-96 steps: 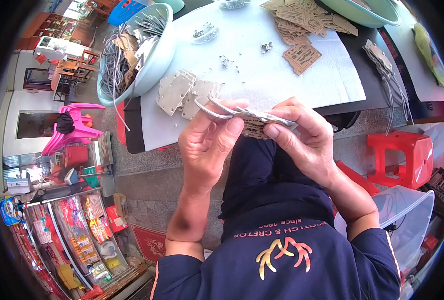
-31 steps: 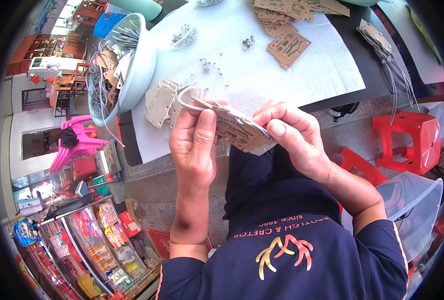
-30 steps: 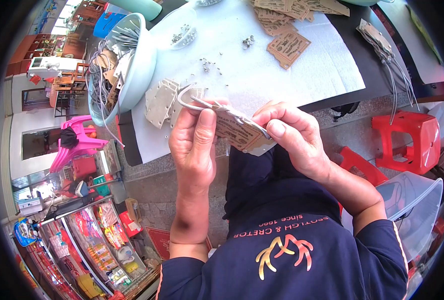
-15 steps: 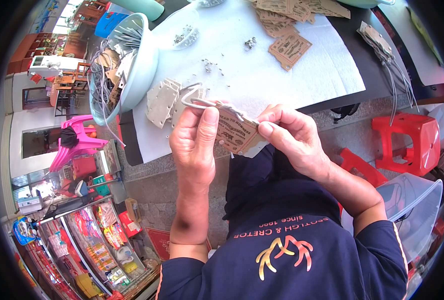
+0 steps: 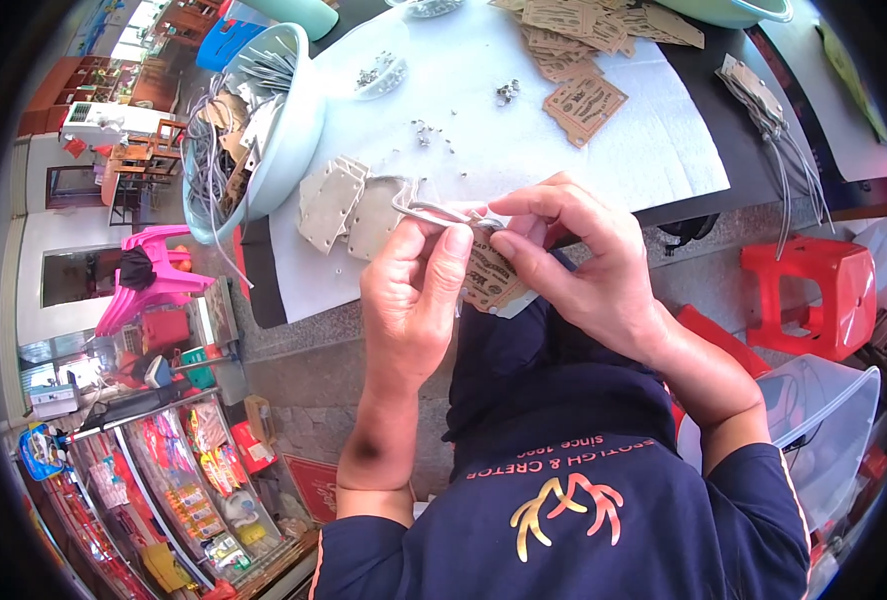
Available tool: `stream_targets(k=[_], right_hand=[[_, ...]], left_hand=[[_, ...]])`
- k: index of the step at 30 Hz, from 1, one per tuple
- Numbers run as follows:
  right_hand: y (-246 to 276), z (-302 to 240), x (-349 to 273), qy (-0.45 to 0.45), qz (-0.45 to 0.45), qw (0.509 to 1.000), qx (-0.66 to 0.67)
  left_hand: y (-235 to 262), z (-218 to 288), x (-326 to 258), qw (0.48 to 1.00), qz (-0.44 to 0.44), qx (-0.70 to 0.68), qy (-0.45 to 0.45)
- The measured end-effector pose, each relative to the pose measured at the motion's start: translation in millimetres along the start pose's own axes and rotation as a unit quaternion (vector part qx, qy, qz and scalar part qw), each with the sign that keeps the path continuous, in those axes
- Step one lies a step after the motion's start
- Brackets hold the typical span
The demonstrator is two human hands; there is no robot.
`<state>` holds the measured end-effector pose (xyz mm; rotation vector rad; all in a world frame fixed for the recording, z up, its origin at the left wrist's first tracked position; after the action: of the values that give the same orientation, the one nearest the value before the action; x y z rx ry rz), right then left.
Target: Attaching strings and plastic fasteners to cardboard manufacturing tags.
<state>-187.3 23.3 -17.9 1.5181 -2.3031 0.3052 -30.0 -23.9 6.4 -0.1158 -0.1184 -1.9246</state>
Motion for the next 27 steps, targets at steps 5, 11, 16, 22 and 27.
stream_targets(k=[5, 11, 16, 22, 27], right_hand=[[-2.0, -1.6, 0.3, 0.062, -0.008, 0.996, -0.066], [-7.1, -3.7, -0.5, 0.162, 0.054, 0.98, -0.099], [-9.2, 0.5, -3.8, 0.232, 0.084, 0.963, -0.104], [-7.0, 1.2, -7.0, 0.177, 0.065, 0.981, -0.042], [-10.0, 2.4, -4.1, 0.118, 0.048, 0.992, -0.007]], left_hand=[[0.5, 2.1, -2.6, 0.999, -0.021, 0.015, 0.028], [0.0, 5.0, -5.6, 0.999, -0.01, 0.039, 0.03], [-1.2, 5.7, -7.2, 0.999, -0.003, 0.015, 0.051], [-0.2, 4.8, -6.1, 0.997, -0.023, -0.017, 0.067], [-2.2, 4.9, -6.0, 0.998, -0.026, -0.034, 0.053]])
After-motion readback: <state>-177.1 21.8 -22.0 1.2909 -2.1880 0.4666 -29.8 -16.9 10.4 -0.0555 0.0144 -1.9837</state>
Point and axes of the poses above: each hand's wrist, its own x-axis towards the middle knuckle, its own y-axis out of the back of the hand, z = x × y, the point moved 2 cm from there along x, towards the middle knuckle, and after that the axes turned 9 degrees about z, right-handed, at the moved point
